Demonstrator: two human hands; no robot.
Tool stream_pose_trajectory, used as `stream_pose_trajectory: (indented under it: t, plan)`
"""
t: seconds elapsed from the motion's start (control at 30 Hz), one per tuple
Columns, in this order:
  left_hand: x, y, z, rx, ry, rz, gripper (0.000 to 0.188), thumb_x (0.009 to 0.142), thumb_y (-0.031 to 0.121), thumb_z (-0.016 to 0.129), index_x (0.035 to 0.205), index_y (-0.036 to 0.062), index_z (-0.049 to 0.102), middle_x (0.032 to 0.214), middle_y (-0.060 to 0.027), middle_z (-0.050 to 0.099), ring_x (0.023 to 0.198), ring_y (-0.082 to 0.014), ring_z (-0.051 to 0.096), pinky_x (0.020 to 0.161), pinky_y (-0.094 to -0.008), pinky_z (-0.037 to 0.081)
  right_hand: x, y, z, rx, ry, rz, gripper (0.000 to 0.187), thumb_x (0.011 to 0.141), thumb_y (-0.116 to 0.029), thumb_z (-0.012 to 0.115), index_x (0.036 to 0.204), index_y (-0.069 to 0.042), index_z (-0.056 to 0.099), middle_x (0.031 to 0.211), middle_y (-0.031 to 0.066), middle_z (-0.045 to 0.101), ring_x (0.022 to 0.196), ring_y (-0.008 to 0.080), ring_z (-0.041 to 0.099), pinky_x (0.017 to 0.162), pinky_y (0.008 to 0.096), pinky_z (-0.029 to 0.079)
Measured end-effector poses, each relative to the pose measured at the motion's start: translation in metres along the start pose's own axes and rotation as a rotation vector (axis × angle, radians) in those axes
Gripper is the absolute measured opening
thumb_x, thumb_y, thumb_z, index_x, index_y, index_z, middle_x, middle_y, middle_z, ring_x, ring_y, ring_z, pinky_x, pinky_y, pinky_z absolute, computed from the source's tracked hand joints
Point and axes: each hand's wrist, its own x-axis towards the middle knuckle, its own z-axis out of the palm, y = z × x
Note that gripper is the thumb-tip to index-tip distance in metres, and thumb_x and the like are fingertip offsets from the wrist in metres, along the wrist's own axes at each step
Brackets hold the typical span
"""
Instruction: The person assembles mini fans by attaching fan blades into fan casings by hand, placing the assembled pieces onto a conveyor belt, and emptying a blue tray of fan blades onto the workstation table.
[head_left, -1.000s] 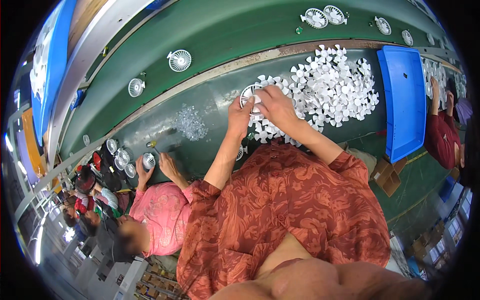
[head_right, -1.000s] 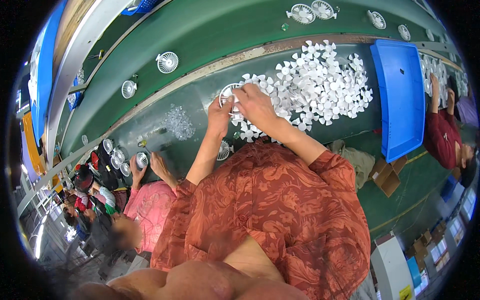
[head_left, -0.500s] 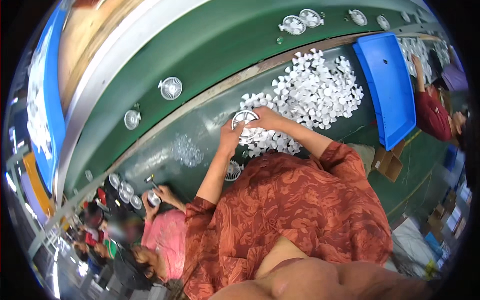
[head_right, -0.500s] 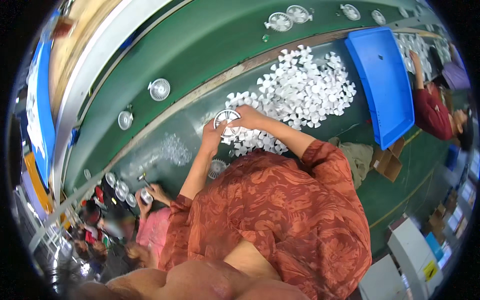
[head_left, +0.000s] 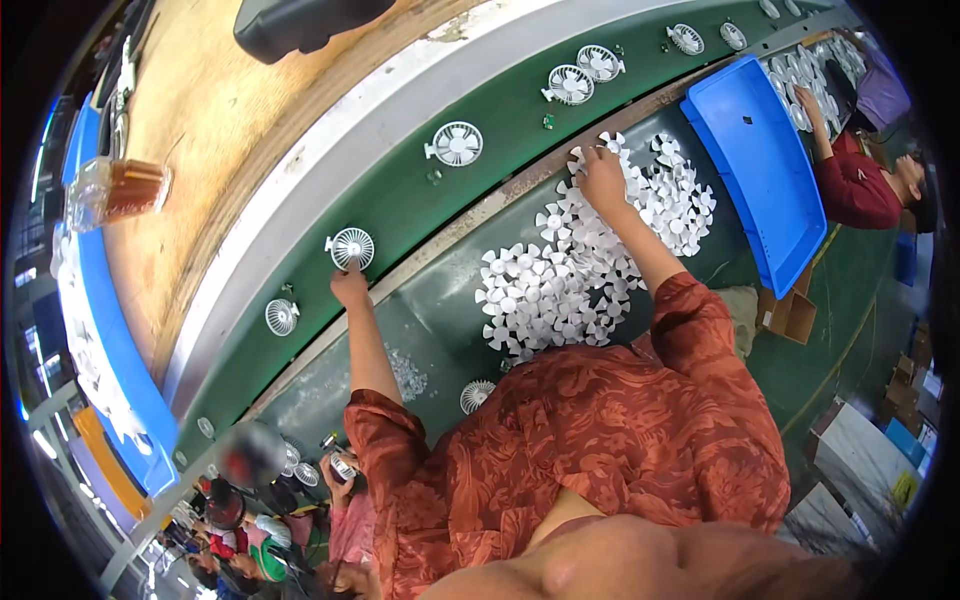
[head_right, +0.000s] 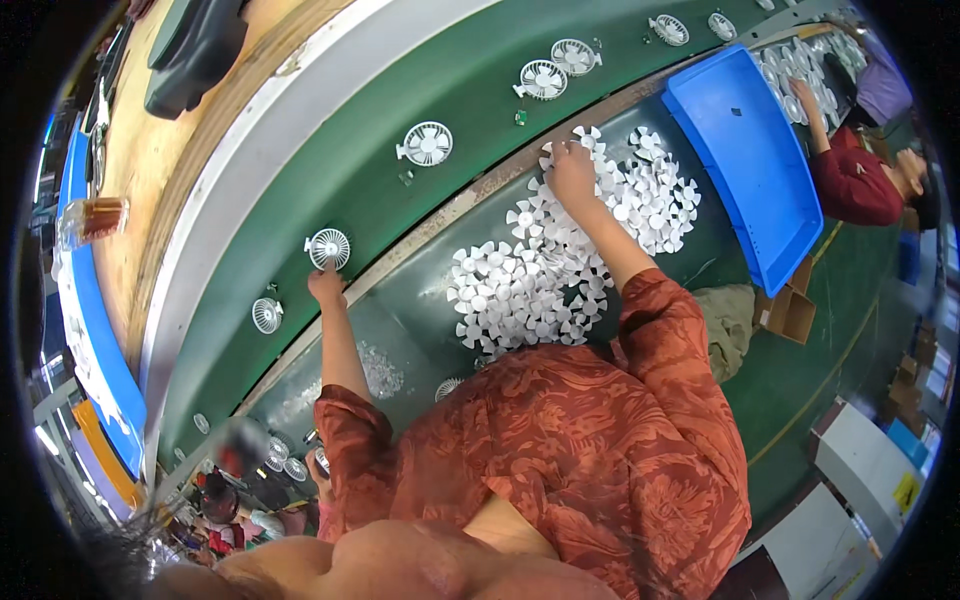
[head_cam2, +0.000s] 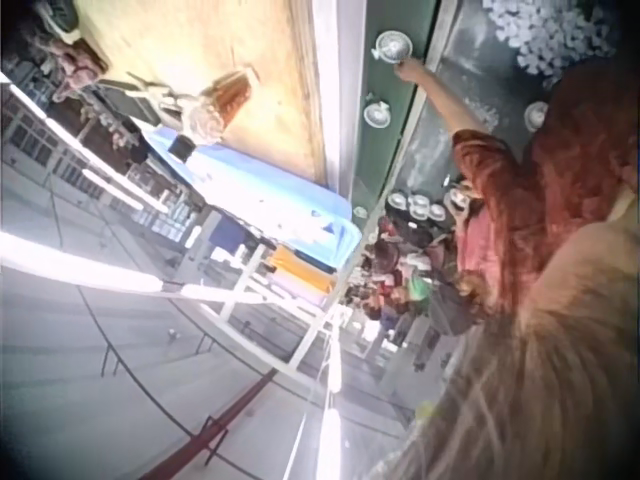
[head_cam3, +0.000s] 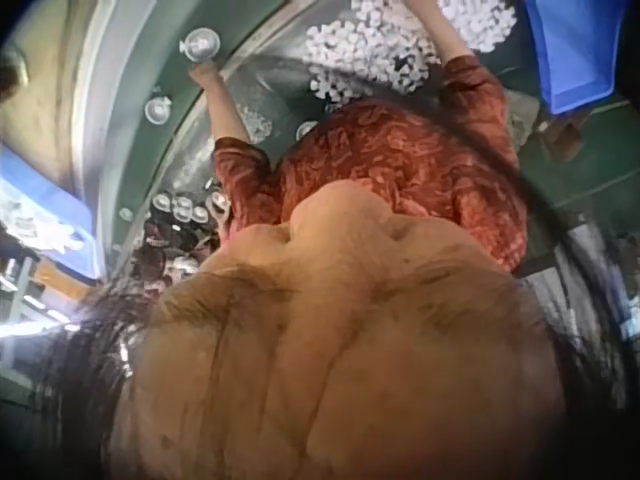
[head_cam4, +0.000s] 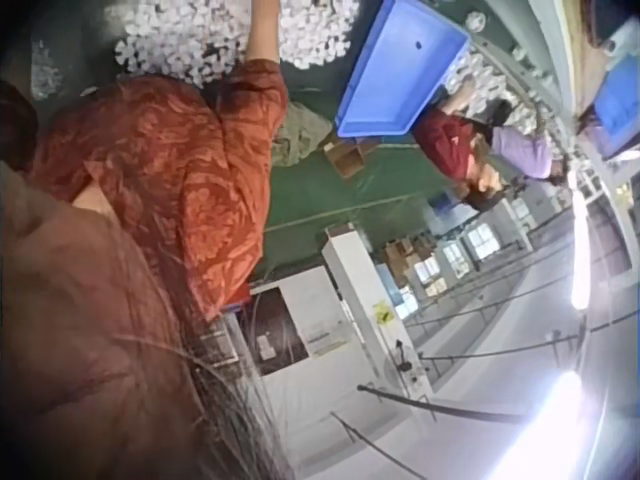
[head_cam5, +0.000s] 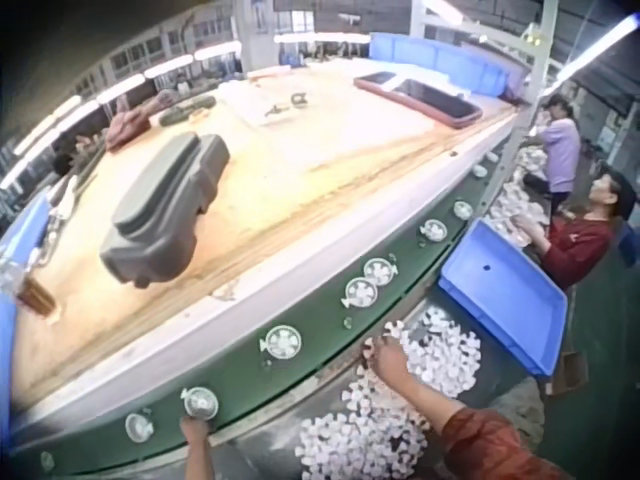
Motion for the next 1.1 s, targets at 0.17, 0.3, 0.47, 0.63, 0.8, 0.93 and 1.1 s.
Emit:
stream_pose_trajectory:
  t: [0.17,0.3,0.47,0.63,0.8,0.93,1.1]
  plan:
    - [-0.024,0.031,0.024,-0.107,0.0,-0.1,0.009,0.08,0.002,0.053,0.088,-0.0005,0.057,0.07,-0.0084,0.059,0.052,-0.0166,0.058,0.04,-0.0298,0.046,0.0,0.012,0.014,-0.138,-0.029,-0.069,0.032,0.068,-0.008,0.063,0.1,-0.004,0.06,0.093,0.017,0.057,0.089,0.0343,0.056,0.073,0.0411,0.051]
    - [-0.053,0.038,0.023,-0.155,-0.091,-0.148,0.017,0.08,0.002,0.053,0.096,-0.0021,0.058,0.088,-0.0121,0.063,0.07,-0.0218,0.065,0.049,-0.0322,0.055,0.007,0.007,0.009,-0.015,-0.012,0.014,0.019,0.072,-0.009,0.058,0.09,-0.003,0.06,0.083,0.0155,0.058,0.079,0.0333,0.06,0.065,0.0423,0.051]
    - [-0.122,0.046,0.021,-0.29,-0.288,-0.25,0.024,0.087,0.005,0.054,0.111,-0.0009,0.056,0.099,-0.0123,0.065,0.08,-0.0222,0.067,0.059,-0.0298,0.057,-0.004,0.013,0.008,1.09,-0.355,0.683,0.018,0.08,-0.01,0.064,0.095,0.001,0.063,0.077,0.0059,0.064,0.061,0.0147,0.062,0.057,0.0289,0.054]
    - [-0.172,0.024,0.023,-0.372,-0.429,-0.449,0.02,0.091,0.014,0.056,0.106,0.0007,0.058,0.092,-0.0103,0.066,0.072,-0.02,0.066,0.054,-0.0286,0.055,-0.015,0.027,0.015,0.288,-0.219,0.212,0.026,0.075,-0.015,0.071,0.093,0.001,0.063,0.074,0.0163,0.066,0.063,0.0296,0.066,0.058,0.0368,0.053]
    - [-0.208,0.021,0.031,-0.488,-0.408,-0.513,0.029,0.093,0.018,0.056,0.113,-0.0017,0.054,0.1,-0.0106,0.066,0.082,-0.0216,0.067,0.063,-0.0339,0.057,-0.011,0.013,0.008,-0.012,-0.152,0.142,0.033,0.071,-0.012,0.069,0.102,-0.005,0.061,0.091,0.0175,0.062,0.083,0.0363,0.062,0.07,0.044,0.051]
    - [-0.227,0.042,0.037,-0.418,-0.518,-0.494,0.03,0.093,0.021,0.056,0.114,-0.0003,0.054,0.102,-0.011,0.065,0.084,-0.0205,0.067,0.065,-0.0332,0.058,-0.013,0.007,0.014,0.01,-0.239,0.021,0.036,0.071,-0.013,0.067,0.106,-0.008,0.06,0.096,0.0171,0.059,0.089,0.0356,0.061,0.072,0.045,0.051]
    - [-0.242,0.057,0.049,-0.529,-0.619,-0.503,0.032,0.093,0.022,0.056,0.115,-0.0013,0.054,0.103,-0.0129,0.065,0.085,-0.0215,0.067,0.065,-0.0334,0.06,-0.008,0.011,0.036,-0.093,-0.349,-0.06,0.034,0.071,-0.016,0.066,0.104,-0.009,0.061,0.093,0.0166,0.061,0.082,0.0354,0.063,0.069,0.0436,0.052]
